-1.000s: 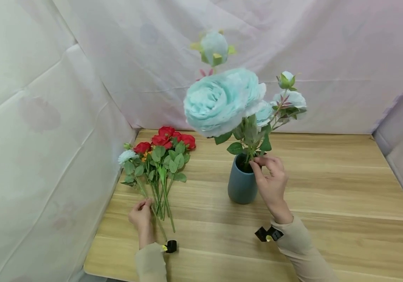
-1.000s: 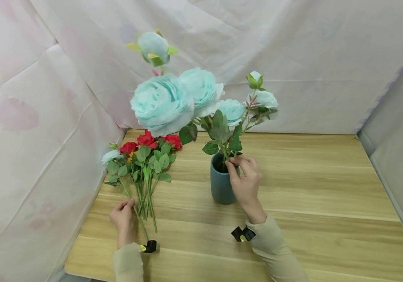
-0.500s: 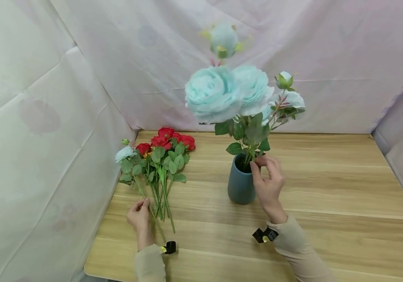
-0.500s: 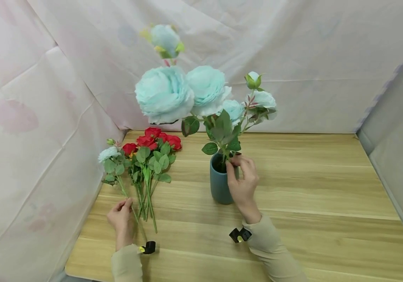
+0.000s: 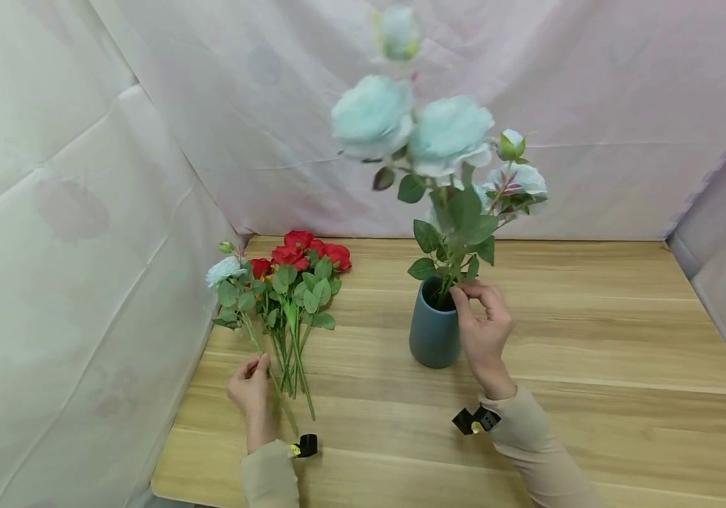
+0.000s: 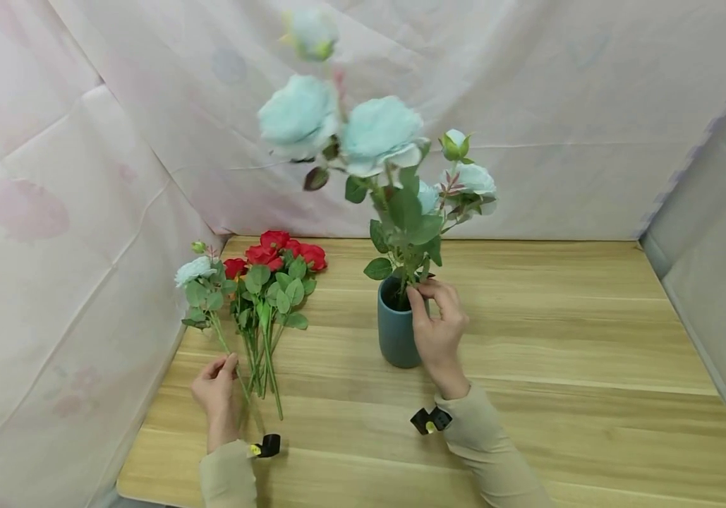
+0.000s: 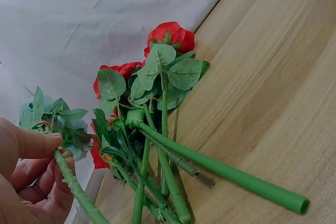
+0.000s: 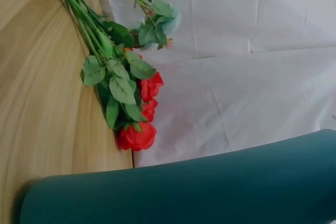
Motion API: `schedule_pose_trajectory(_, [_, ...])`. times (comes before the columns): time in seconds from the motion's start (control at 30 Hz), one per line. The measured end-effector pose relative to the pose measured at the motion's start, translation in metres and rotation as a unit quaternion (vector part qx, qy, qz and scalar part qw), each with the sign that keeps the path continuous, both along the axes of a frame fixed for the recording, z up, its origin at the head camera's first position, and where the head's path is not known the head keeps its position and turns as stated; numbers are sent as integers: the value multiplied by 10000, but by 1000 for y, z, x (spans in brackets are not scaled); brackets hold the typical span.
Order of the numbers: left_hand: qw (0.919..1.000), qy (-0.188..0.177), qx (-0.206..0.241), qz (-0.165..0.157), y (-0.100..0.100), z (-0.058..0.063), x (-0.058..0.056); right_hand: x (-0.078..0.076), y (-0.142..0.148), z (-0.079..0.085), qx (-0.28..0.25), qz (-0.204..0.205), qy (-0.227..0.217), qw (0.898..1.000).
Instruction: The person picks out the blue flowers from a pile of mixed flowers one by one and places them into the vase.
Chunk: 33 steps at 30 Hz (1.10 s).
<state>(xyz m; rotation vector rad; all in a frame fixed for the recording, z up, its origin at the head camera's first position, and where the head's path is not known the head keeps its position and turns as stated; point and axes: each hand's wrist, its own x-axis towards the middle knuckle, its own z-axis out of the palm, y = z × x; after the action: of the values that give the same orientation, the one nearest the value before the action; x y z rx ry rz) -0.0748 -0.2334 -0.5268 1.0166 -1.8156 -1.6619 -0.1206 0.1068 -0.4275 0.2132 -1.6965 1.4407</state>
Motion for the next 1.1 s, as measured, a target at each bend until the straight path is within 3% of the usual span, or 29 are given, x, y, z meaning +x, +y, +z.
schedule_pose_trajectory(0.17, [10000,-15,67,-38,3,3,2,9,-5,11,-150,199,115,9996])
schedule_pose_trajectory(0.43, [9996,161,230,96,3,2,4,8,0,1,-564,522,9,9970])
schedule_pose_trajectory(0.67, [9999,97,-101,-32,6,4,5,9,-3,6,-359,274,311,9985])
schedule_pose_trajectory(0.77, [9998,127,-37,-120,9,5,4,11,-6,9,-283,151,479,9983])
schedule_pose_trajectory(0.87, [9992,311,73,-241,12,8,2,13,-8,9,-367,33,747,9965])
schedule_pose_trajectory(1.1, [9906,1187,424,-533,21,21,-4,20,-18,-1,-462,-220,1713,9839])
